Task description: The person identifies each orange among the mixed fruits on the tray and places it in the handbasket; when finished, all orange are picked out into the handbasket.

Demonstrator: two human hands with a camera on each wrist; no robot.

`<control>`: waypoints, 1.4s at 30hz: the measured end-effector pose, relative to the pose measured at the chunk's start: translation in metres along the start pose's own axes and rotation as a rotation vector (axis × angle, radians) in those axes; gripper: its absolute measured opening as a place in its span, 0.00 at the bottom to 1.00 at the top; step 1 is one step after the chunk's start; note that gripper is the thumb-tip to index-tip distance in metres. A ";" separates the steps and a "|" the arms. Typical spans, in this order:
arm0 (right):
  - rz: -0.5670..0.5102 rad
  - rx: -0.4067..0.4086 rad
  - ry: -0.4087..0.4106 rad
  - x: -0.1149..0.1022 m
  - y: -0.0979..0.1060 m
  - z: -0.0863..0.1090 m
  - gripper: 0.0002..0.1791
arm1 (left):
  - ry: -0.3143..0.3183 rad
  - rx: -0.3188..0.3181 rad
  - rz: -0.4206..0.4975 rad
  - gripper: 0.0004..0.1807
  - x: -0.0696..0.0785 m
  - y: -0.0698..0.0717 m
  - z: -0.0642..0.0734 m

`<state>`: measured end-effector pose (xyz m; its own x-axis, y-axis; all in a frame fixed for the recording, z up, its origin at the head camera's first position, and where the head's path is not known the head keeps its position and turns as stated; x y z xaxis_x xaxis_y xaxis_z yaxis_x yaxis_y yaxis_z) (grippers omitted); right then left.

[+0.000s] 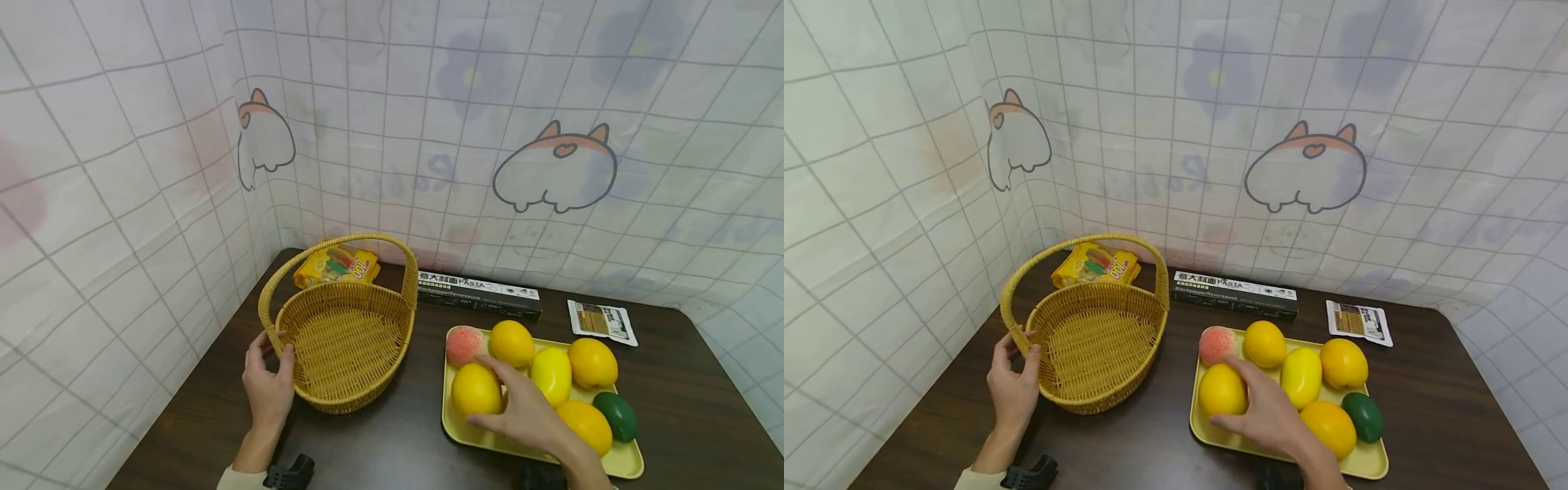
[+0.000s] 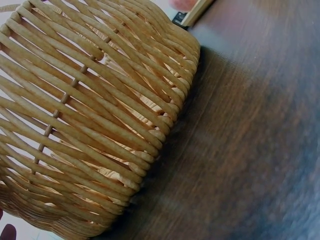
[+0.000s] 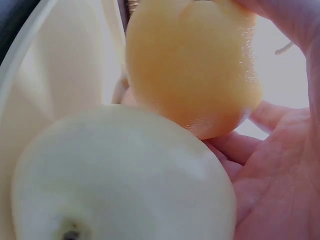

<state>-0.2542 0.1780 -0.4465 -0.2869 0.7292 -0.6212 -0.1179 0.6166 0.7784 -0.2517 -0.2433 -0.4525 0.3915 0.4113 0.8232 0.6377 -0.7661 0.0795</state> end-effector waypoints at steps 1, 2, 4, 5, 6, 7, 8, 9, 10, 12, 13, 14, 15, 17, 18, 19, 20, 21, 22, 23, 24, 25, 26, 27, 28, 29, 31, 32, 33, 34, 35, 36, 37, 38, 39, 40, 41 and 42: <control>-0.017 -0.001 0.001 -0.001 0.001 0.000 0.52 | -0.001 0.001 0.000 0.18 0.000 0.000 0.000; -0.030 -0.001 0.002 -0.001 0.001 -0.001 0.52 | -0.002 0.002 0.000 0.18 0.000 0.000 0.000; -0.038 0.004 0.005 -0.003 0.003 -0.002 0.52 | -0.004 0.000 0.002 0.18 0.001 0.000 0.000; -0.038 0.008 0.009 -0.005 0.004 -0.002 0.52 | -0.005 -0.001 0.003 0.18 0.001 -0.001 0.000; -0.042 0.015 0.015 -0.006 0.005 -0.003 0.51 | -0.007 -0.002 0.005 0.18 0.002 -0.001 0.000; -0.041 0.023 0.022 -0.008 0.006 -0.003 0.51 | -0.008 -0.002 0.006 0.18 0.002 -0.001 0.000; -0.039 0.031 0.031 -0.010 0.007 -0.004 0.51 | -0.009 -0.002 0.008 0.18 0.002 -0.001 0.000; -0.039 0.039 0.041 -0.012 0.008 -0.005 0.51 | -0.010 -0.001 0.009 0.18 0.002 -0.001 -0.001; -0.040 0.048 0.049 -0.014 0.009 -0.006 0.51 | -0.011 0.001 0.009 0.18 0.002 -0.001 -0.001; -0.048 0.065 0.079 -0.020 0.010 -0.007 0.50 | -0.017 0.006 0.000 0.19 0.002 -0.001 -0.001; -0.053 0.072 0.092 -0.023 0.011 -0.008 0.50 | -0.020 0.010 -0.006 0.19 0.002 -0.001 0.000; -0.065 0.076 0.103 -0.026 0.011 -0.009 0.50 | -0.025 0.015 -0.013 0.19 0.002 -0.001 0.000; -0.074 0.082 0.114 -0.029 0.011 -0.010 0.49 | -0.030 0.019 -0.017 0.20 0.002 -0.001 0.000; -0.105 0.091 0.137 -0.036 0.010 -0.012 0.48 | -0.042 0.024 -0.018 0.20 0.002 -0.001 0.000; -0.123 0.092 0.145 -0.040 0.009 -0.013 0.48 | -0.046 0.025 -0.014 0.20 0.002 -0.001 -0.001; -0.139 0.093 0.153 -0.044 0.007 -0.015 0.47 | -0.047 0.022 -0.011 0.20 0.003 -0.001 -0.001; -0.154 0.093 0.162 -0.047 0.006 -0.017 0.47 | -0.041 0.018 -0.010 0.20 0.003 -0.001 -0.001; -0.171 0.091 0.171 -0.051 0.005 -0.018 0.46 | -0.029 0.011 -0.009 0.20 0.003 -0.001 -0.002; -0.188 0.085 0.176 -0.054 0.003 -0.020 0.46 | -0.012 -0.001 -0.011 0.20 0.002 -0.002 -0.003; -0.204 0.078 0.185 -0.058 0.000 -0.022 0.46 | 0.014 -0.016 -0.010 0.20 0.001 -0.003 -0.005; -0.217 0.072 0.190 -0.060 -0.002 -0.024 0.46 | 0.044 -0.032 -0.019 0.20 0.000 -0.004 -0.007; -0.230 0.066 0.191 -0.063 -0.004 -0.026 0.46 | 0.073 -0.051 -0.036 0.19 -0.001 -0.005 -0.009; -0.243 0.060 0.194 -0.065 -0.006 -0.028 0.46 | 0.101 -0.074 -0.047 0.17 -0.003 -0.007 -0.011; -0.259 0.053 0.199 -0.067 -0.008 -0.030 0.46 | 0.127 -0.098 -0.059 0.16 -0.004 -0.009 -0.013; -0.272 0.049 0.206 -0.070 -0.010 -0.032 0.46 | 0.148 -0.119 -0.073 0.14 -0.006 -0.010 -0.016; -0.291 0.042 0.211 -0.072 -0.012 -0.034 0.45 | 0.161 -0.139 -0.088 0.12 -0.006 -0.012 -0.018; -0.311 0.032 0.218 -0.081 -0.013 -0.036 0.45 | 0.170 -0.173 -0.128 0.08 -0.007 -0.016 -0.022; -0.322 0.026 0.221 -0.083 -0.015 -0.037 0.45 | 0.174 -0.184 -0.141 0.06 -0.008 -0.017 -0.023; -0.330 0.023 0.224 -0.085 -0.016 -0.039 0.45 | 0.177 -0.191 -0.157 0.06 -0.009 -0.018 -0.024; -0.337 0.020 0.222 -0.087 -0.018 -0.041 0.45 | 0.175 -0.196 -0.171 0.05 -0.009 -0.019 -0.026; -0.343 0.018 0.216 -0.088 -0.020 -0.043 0.45 | 0.171 -0.200 -0.181 0.05 -0.009 -0.020 -0.026; -0.340 0.024 0.216 -0.090 -0.021 -0.045 0.45 | 0.168 -0.199 -0.189 0.06 -0.009 -0.020 -0.027; -0.344 0.028 0.216 -0.092 -0.022 -0.047 0.45 | 0.165 -0.196 -0.189 0.06 -0.009 -0.020 -0.027; -0.349 0.037 0.221 -0.089 -0.025 -0.050 0.45 | 0.160 -0.191 -0.188 0.06 -0.009 -0.020 -0.027; -0.355 0.048 0.225 -0.091 -0.025 -0.052 0.45 | 0.152 -0.185 -0.182 0.06 -0.009 -0.020 -0.027; -0.365 0.057 0.231 -0.093 -0.026 -0.054 0.45 | 0.146 -0.176 -0.173 0.06 -0.009 -0.020 -0.027; -0.373 0.066 0.237 -0.095 -0.026 -0.056 0.45 | 0.141 -0.167 -0.164 0.06 -0.009 -0.020 -0.027; -0.389 0.070 0.246 -0.097 -0.027 -0.058 0.45 | 0.136 -0.158 -0.154 0.06 -0.010 -0.019 -0.027</control>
<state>-0.2780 0.0731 -0.4020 -0.4522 0.3531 -0.8190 -0.1990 0.8552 0.4786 -0.2857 -0.2458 -0.4468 0.1978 0.4671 0.8618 0.5675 -0.7714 0.2879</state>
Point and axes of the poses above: each hand's wrist, its own z-axis away from the middle knuckle, its own y-axis out of the back of the hand, x = y × z, the point moved 10 cm from there along -z, towards the middle knuckle, and after that the axes turned 2 degrees about z, right-handed, at the moved point
